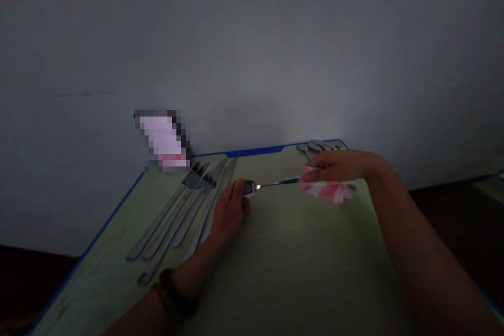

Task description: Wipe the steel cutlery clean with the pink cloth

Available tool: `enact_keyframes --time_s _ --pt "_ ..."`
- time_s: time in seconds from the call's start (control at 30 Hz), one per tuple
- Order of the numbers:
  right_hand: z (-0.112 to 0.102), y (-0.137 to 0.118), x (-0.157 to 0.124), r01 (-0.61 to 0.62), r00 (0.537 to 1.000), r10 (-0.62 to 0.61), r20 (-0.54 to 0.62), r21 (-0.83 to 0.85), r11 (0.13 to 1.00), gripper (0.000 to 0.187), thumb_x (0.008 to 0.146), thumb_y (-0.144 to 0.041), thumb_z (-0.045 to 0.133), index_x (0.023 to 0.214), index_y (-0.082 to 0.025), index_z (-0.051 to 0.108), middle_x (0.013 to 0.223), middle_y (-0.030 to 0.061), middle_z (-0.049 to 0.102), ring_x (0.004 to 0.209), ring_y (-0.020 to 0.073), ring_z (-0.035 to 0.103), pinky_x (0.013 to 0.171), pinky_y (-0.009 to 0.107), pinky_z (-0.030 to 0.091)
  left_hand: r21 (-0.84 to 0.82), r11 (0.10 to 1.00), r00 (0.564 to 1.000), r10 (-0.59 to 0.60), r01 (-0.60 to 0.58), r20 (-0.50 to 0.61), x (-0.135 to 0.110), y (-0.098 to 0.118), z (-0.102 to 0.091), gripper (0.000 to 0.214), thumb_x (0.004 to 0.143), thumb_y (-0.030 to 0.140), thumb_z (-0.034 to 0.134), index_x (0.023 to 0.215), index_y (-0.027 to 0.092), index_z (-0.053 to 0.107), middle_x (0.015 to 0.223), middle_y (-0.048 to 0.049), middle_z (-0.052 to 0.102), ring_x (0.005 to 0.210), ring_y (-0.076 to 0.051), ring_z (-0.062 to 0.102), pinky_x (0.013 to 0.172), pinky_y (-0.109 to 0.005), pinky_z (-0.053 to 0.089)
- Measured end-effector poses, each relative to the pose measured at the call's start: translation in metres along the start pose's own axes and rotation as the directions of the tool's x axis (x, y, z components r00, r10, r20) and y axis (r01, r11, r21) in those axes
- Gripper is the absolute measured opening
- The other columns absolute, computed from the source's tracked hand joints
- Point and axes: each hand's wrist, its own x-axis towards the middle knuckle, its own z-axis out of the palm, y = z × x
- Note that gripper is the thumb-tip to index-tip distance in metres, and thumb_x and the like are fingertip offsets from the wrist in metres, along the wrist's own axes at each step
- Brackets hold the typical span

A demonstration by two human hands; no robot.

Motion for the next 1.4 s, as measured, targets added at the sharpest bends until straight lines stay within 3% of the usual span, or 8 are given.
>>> enact_keyframes --time_s 0.23,0.5,0.73,0.9,1.07,1.2,1.4 --pt "0.006 -0.011 0.016 0.079 0.997 -0.078 0.012 -0.063 0.995 0.033 0.081 -0.042 0.05 0.087 -0.016 0.068 0.062 -0.0008 0.059 0.053 0.009 0.048 0.049 0.02 0.031 0.034 0.999 0.998 0.034 -0.032 -0.053 0.002 0.002 -0.004 0.034 0.084 0.045 0.043 0.065 0.019 0.055 0.049 0.002 0.046 0.04 -0.011 0.041 0.036 -0.022 0.028" --pt "0.009 -0.012 0.019 0.071 0.997 -0.068 0.027 -0.098 0.993 0.038 0.081 -0.046 0.048 0.088 -0.014 0.069 0.067 0.0015 0.063 0.052 0.0082 0.046 0.049 0.021 0.031 0.037 0.998 0.996 0.047 -0.044 -0.073 0.006 -0.003 -0.007 0.037 0.083 0.05 0.045 0.073 0.017 0.058 0.055 0.002 0.05 0.044 -0.01 0.044 0.037 -0.019 0.032" --pt "0.02 -0.029 0.031 0.167 0.981 -0.165 0.099 -0.018 0.986 0.042 0.083 -0.047 0.045 0.09 -0.013 0.068 0.062 -0.0005 0.058 0.05 0.0061 0.042 0.047 0.018 0.029 -0.026 1.0 0.995 -0.003 0.005 0.099 -0.003 0.006 0.003 0.037 0.085 0.046 0.043 0.06 0.019 0.046 0.045 0.006 0.039 0.036 -0.007 0.034 0.034 -0.019 0.025" --pt "0.031 -0.039 0.045 0.225 0.974 -0.226 -0.004 -0.085 0.971 0.038 0.083 -0.042 0.046 0.079 -0.01 0.066 0.058 -0.0004 0.053 0.052 0.0071 0.043 0.048 0.019 0.029 -0.156 0.988 0.994 0.002 0.015 0.11 -0.002 0.006 0.003 0.032 0.083 0.046 0.047 0.064 0.02 0.048 0.046 0.0071 0.035 0.036 -0.006 0.031 0.034 -0.019 0.021" --pt "0.035 -0.041 0.052 0.196 0.966 -0.208 -0.151 -0.091 0.976 0.041 0.086 -0.042 0.041 0.074 -0.01 0.064 0.059 0.0005 0.053 0.054 0.008 0.042 0.05 0.02 0.029 -0.274 0.958 0.978 -0.034 0.091 0.207 0.002 -0.002 0.003 0.031 0.074 0.046 0.061 0.067 0.017 0.052 0.047 0.0087 0.036 0.039 -0.004 0.032 0.037 -0.017 0.023" --pt "0.038 -0.04 0.054 0.219 0.969 -0.227 -0.102 -0.082 0.972 0.039 0.085 -0.042 0.042 0.077 -0.011 0.065 0.061 0.0006 0.054 0.055 0.0085 0.043 0.05 0.02 0.029 -0.397 0.906 0.982 -0.088 0.148 0.166 0.004 -0.005 0.003 0.03 0.071 0.041 0.067 0.066 0.015 0.053 0.049 0.0086 0.039 0.041 -0.003 0.034 0.039 -0.015 0.025" --pt "0.031 -0.029 0.046 0.139 0.988 -0.139 -0.066 -0.01 0.99 0.042 0.084 -0.046 0.043 0.088 -0.011 0.067 0.067 0.0019 0.059 0.053 0.0078 0.042 0.05 0.02 0.031 -0.593 0.8 0.995 -0.076 0.095 0.057 0.004 -0.002 0.001 0.023 0.074 0.039 0.065 0.077 0.018 0.056 0.061 0.0081 0.043 0.045 -0.003 0.037 0.037 -0.014 0.025"
